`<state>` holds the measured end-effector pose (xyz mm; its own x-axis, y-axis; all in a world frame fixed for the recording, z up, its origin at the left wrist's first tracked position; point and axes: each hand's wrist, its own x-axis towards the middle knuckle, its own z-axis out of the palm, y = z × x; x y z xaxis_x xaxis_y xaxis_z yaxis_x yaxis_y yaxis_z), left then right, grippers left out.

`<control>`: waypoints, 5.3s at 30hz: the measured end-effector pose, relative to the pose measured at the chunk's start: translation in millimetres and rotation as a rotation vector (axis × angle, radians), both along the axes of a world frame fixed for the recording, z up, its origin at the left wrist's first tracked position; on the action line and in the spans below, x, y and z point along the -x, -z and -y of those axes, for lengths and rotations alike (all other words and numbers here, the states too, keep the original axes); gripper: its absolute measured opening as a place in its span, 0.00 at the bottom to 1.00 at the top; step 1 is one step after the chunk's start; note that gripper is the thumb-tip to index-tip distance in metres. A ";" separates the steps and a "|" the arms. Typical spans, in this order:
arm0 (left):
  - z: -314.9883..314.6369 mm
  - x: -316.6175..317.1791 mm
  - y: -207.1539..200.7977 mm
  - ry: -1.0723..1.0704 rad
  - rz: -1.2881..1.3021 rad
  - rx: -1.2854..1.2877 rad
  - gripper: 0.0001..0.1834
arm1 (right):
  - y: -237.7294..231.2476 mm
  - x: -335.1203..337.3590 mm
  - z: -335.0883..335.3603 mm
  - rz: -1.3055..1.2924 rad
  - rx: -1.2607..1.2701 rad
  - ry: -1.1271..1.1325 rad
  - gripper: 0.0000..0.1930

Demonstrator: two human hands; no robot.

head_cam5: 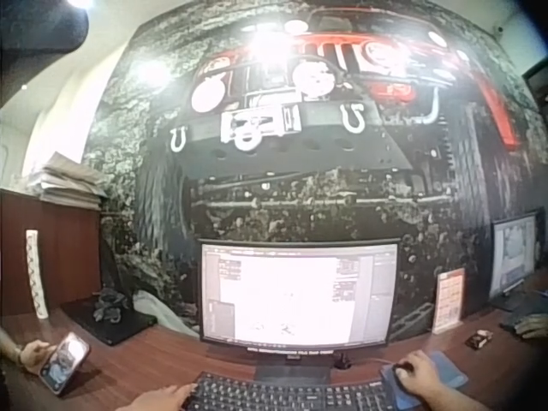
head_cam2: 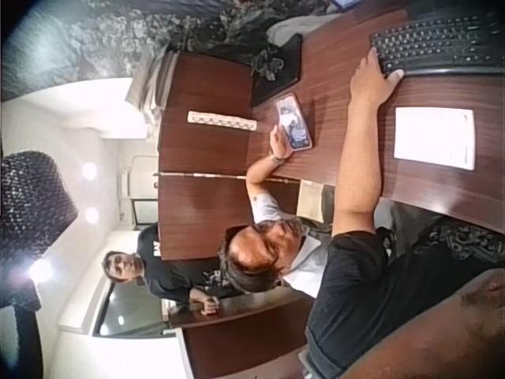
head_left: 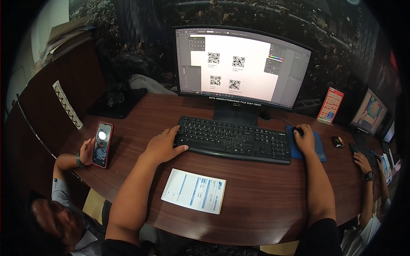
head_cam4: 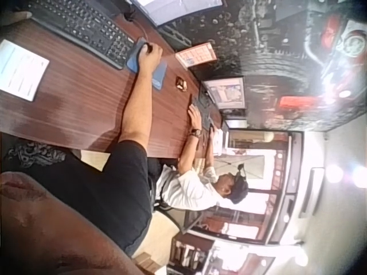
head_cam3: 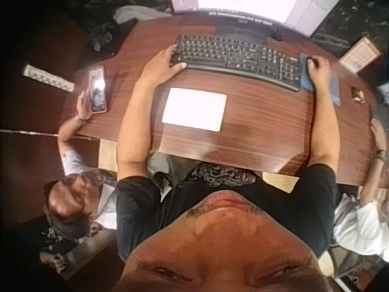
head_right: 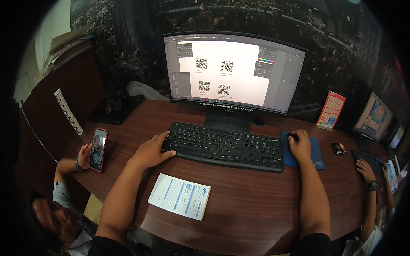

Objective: The recorder uses a graphic design software on a computer to arrange QR codes and layouts.

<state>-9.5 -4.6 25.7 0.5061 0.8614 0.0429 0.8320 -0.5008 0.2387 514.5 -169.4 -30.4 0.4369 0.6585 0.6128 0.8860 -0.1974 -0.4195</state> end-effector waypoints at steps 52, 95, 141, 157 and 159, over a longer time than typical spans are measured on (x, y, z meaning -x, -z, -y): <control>-16.3 12.1 3.5 -0.074 0.189 0.075 0.34 | -22.5 21.5 -3.5 0.103 -0.129 -0.379 0.03; 29.2 -42.1 12.1 0.485 0.116 -0.243 0.16 | 2.0 -2.9 0.0 0.004 0.000 -0.070 0.15; -11.2 4.2 9.4 -0.006 0.041 0.072 0.56 | -2.7 3.3 0.3 -0.023 0.022 0.016 0.13; -9.4 7.1 12.3 0.004 0.038 0.069 0.54 | -0.4 6.2 2.6 -0.034 0.036 0.049 0.16; -6.5 7.2 11.6 -0.005 0.034 0.083 0.54 | 0.7 4.5 3.4 -0.025 0.032 0.036 0.16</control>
<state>-16.7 1.8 14.2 0.5010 0.8654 -0.0120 0.8254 -0.4736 0.3073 509.9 -172.7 -31.2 0.4760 0.6613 0.5797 0.8671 -0.2432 -0.4347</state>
